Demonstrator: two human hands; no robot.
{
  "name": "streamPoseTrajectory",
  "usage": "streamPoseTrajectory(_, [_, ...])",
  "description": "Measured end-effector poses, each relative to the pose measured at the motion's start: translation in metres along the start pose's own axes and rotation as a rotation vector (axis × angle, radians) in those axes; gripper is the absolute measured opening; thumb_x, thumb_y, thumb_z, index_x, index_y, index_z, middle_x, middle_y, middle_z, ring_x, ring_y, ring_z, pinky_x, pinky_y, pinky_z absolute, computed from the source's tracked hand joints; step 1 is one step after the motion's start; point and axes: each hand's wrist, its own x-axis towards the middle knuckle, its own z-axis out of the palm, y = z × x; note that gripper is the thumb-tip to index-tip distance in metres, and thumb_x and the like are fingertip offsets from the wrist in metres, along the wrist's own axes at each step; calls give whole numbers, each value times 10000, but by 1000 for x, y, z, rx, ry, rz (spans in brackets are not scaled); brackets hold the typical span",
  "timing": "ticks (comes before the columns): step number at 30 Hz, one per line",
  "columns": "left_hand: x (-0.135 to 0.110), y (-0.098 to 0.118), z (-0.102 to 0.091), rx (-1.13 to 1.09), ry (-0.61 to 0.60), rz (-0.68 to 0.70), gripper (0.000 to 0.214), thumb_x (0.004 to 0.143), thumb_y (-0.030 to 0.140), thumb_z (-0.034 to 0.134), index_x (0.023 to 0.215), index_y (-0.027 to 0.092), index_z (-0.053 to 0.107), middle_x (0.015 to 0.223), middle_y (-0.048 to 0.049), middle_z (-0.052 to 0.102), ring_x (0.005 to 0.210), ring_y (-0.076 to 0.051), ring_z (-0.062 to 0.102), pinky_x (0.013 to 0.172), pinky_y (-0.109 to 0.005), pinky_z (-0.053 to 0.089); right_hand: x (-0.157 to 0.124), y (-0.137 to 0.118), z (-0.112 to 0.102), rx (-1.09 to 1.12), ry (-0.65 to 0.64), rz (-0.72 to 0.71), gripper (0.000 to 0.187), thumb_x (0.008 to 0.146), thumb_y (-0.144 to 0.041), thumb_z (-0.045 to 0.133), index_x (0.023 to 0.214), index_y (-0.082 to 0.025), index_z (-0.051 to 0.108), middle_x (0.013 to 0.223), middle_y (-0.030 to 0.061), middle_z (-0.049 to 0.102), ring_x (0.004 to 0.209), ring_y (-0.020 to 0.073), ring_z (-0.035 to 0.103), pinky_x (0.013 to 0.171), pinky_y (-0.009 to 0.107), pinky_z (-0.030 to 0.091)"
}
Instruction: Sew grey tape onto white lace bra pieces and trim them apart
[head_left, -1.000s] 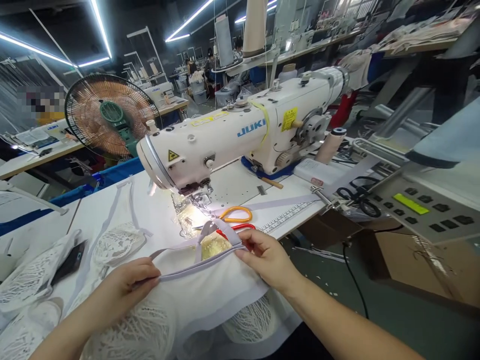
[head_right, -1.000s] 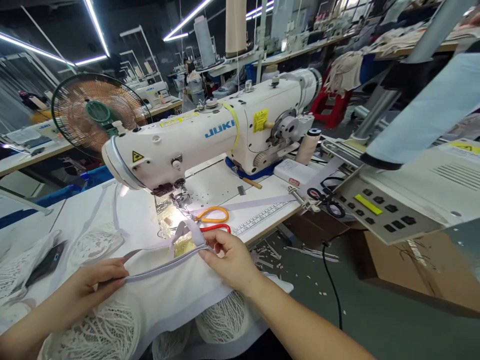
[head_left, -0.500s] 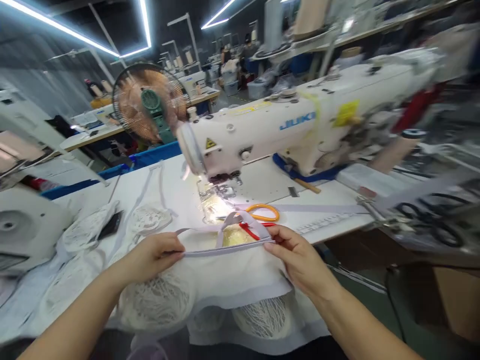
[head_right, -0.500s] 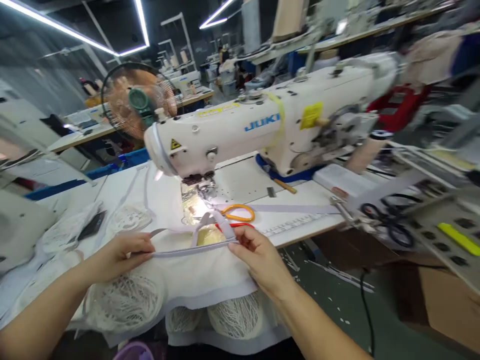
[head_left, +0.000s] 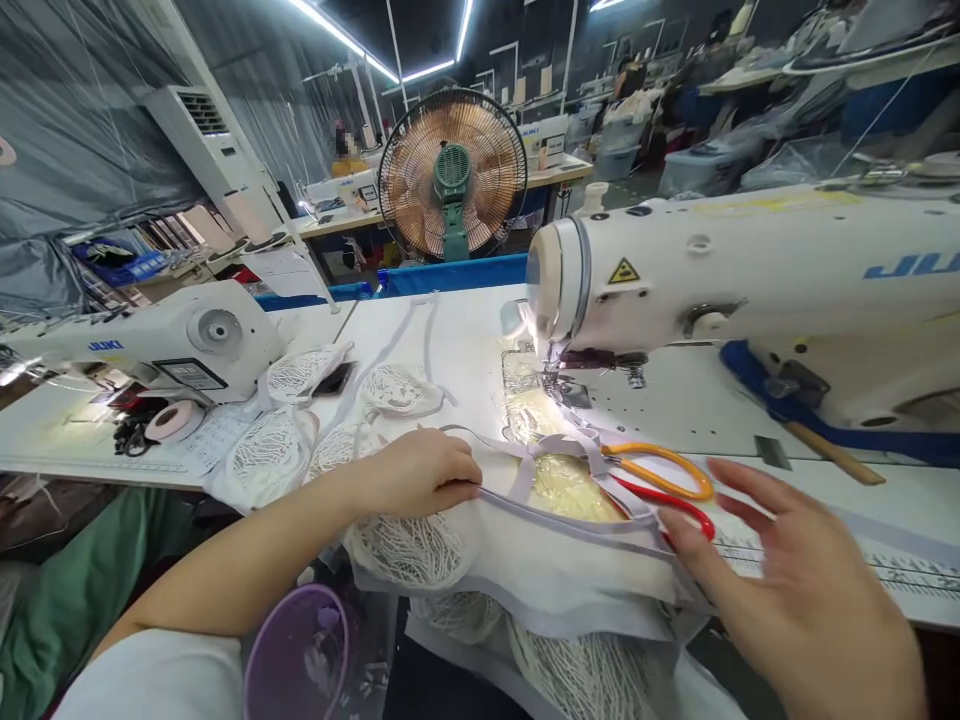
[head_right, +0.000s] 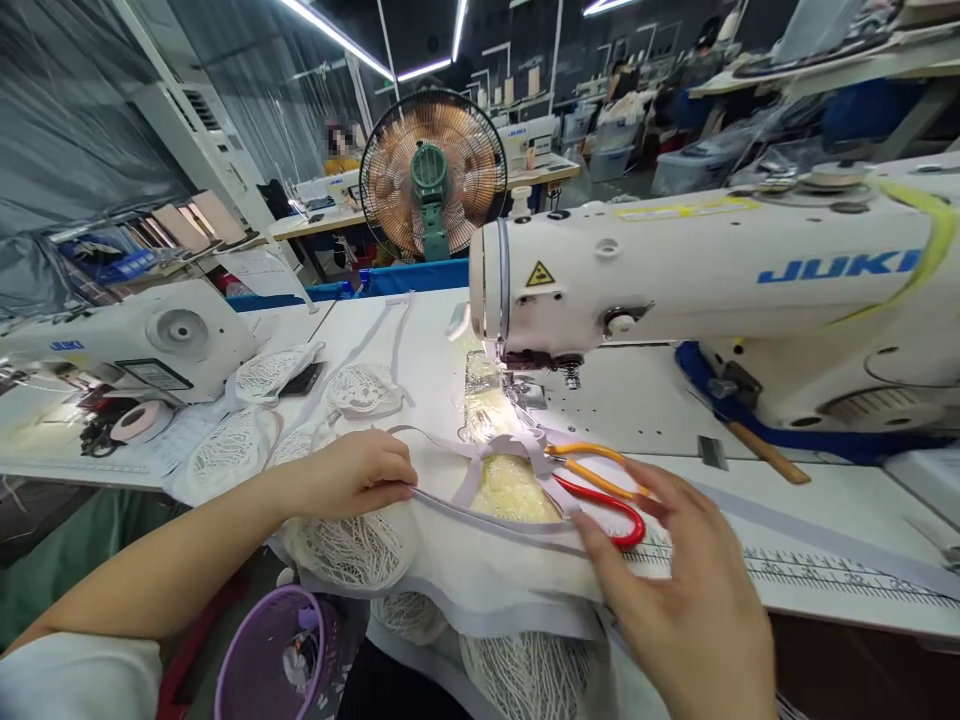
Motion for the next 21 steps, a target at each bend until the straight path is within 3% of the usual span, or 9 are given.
streamPoseTrajectory(1, [1, 3, 1, 20, -1, 14, 186, 877, 229, 471, 844, 162, 642, 778, -42, 617, 702, -147, 548, 624, -247, 386, -1, -12, 9, -58, -41, -143, 476, 655, -396, 700, 1102, -283, 579, 1146, 71, 580, 1044, 298, 535, 759, 368, 478])
streamPoseTrajectory(3, [2, 7, 1, 37, 3, 32, 193, 886, 240, 466, 857, 166, 642, 779, -46, 622, 714, -155, 552, 632, -254, 384, -4, -35, 33, -66, -285, -355, 362, 720, -374, 643, 1067, -282, 600, 1075, 65, 631, 999, 279, 562, 771, 380, 470])
streamPoseTrajectory(5, [2, 10, 2, 35, 8, 36, 188, 889, 254, 474, 879, 169, 641, 771, -45, 624, 719, -159, 556, 638, -258, 382, -4, -52, 58, -100, -533, -369, 231, 742, -318, 621, 964, -254, 624, 911, 57, 666, 832, 239, 598, 678, 354, 471])
streamPoseTrajectory(7, [0, 10, 2, 23, 11, 27, 179, 885, 268, 491, 883, 171, 641, 750, -36, 623, 719, -157, 559, 647, -260, 378, -1, -61, 76, -141, -655, -314, 81, 754, -274, 600, 821, -236, 626, 726, 26, 634, 658, 191, 563, 559, 308, 430])
streamPoseTrajectory(13, [-8, 6, 3, 27, 7, -99, 138, 840, 297, 574, 816, 182, 644, 722, 4, 616, 702, -131, 561, 712, -287, 342, 6, -63, 80, -76, -716, -271, 57, 732, -247, 615, 766, -236, 660, 640, 5, 575, 605, 162, 514, 527, 272, 382])
streamPoseTrajectory(17, [-11, 6, 2, 58, 11, -53, 141, 848, 289, 556, 783, 202, 646, 693, 22, 593, 685, -121, 541, 746, -307, 312, 4, -68, 77, -59, -784, -270, 98, 744, -215, 555, 737, -226, 653, 631, -2, 524, 596, 145, 485, 527, 260, 374])
streamPoseTrajectory(21, [-16, 2, -11, 140, -6, -34, 145, 839, 304, 559, 785, 208, 652, 670, 10, 606, 689, -152, 526, 849, -383, 270, 4, -72, 76, -73, -768, -215, 87, 707, -173, 504, 668, -205, 575, 619, -13, 489, 583, 137, 448, 520, 256, 349])
